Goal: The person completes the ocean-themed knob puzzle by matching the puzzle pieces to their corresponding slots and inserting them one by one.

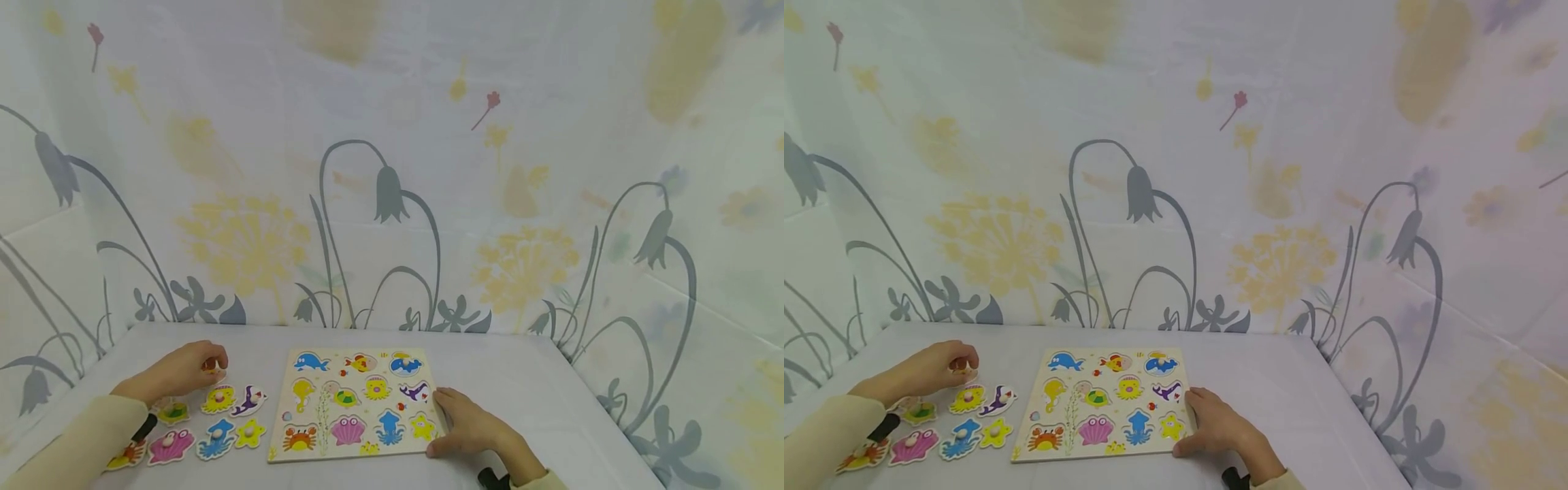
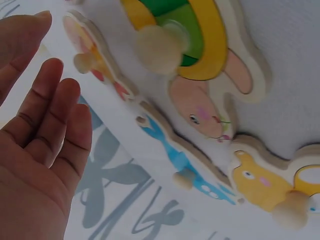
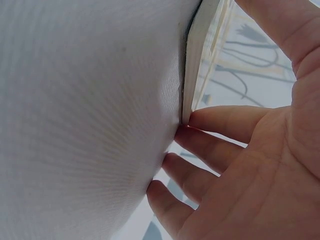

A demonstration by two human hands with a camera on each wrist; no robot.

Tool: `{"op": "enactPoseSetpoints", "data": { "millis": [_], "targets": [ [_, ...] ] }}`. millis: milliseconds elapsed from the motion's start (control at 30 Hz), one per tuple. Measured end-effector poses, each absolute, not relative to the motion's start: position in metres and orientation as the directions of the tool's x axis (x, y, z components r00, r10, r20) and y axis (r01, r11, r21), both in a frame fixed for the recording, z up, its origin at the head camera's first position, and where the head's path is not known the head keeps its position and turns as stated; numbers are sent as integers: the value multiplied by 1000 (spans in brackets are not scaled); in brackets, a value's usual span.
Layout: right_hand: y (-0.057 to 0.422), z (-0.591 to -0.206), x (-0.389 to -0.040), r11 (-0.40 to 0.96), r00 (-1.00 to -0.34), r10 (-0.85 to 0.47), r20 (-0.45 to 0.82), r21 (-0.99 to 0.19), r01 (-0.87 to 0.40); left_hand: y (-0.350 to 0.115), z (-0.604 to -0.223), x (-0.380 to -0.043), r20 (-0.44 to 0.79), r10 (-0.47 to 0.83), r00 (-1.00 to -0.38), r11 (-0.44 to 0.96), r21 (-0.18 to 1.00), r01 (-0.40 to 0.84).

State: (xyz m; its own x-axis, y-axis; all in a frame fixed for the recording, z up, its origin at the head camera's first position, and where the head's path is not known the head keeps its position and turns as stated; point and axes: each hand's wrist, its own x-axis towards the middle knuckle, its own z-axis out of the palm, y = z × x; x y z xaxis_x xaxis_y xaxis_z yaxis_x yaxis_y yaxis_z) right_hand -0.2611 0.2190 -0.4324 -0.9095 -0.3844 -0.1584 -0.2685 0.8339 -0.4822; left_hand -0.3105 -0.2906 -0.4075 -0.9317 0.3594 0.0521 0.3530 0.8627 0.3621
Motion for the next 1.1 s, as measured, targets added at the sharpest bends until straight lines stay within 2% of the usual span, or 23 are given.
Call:
{"op": "enactPoseSetpoints", "data": {
  "millis": [133, 333, 1100],
  "targets": [
    [220, -432, -261, 835, -911, -379, -161, -485, -261, -295, -412, -316, 19, 330, -944, 875, 370, 313],
    [221, -431, -262, 835, -913, -375, -158, -486, -258, -297, -414, -320, 29, 342, -939, 876, 352, 330],
    [219, -430, -261, 828, -910, -375, -176, -504, -244, -299, -418, -322, -23, 276, -961, 883, 402, 244]
  ]
}}
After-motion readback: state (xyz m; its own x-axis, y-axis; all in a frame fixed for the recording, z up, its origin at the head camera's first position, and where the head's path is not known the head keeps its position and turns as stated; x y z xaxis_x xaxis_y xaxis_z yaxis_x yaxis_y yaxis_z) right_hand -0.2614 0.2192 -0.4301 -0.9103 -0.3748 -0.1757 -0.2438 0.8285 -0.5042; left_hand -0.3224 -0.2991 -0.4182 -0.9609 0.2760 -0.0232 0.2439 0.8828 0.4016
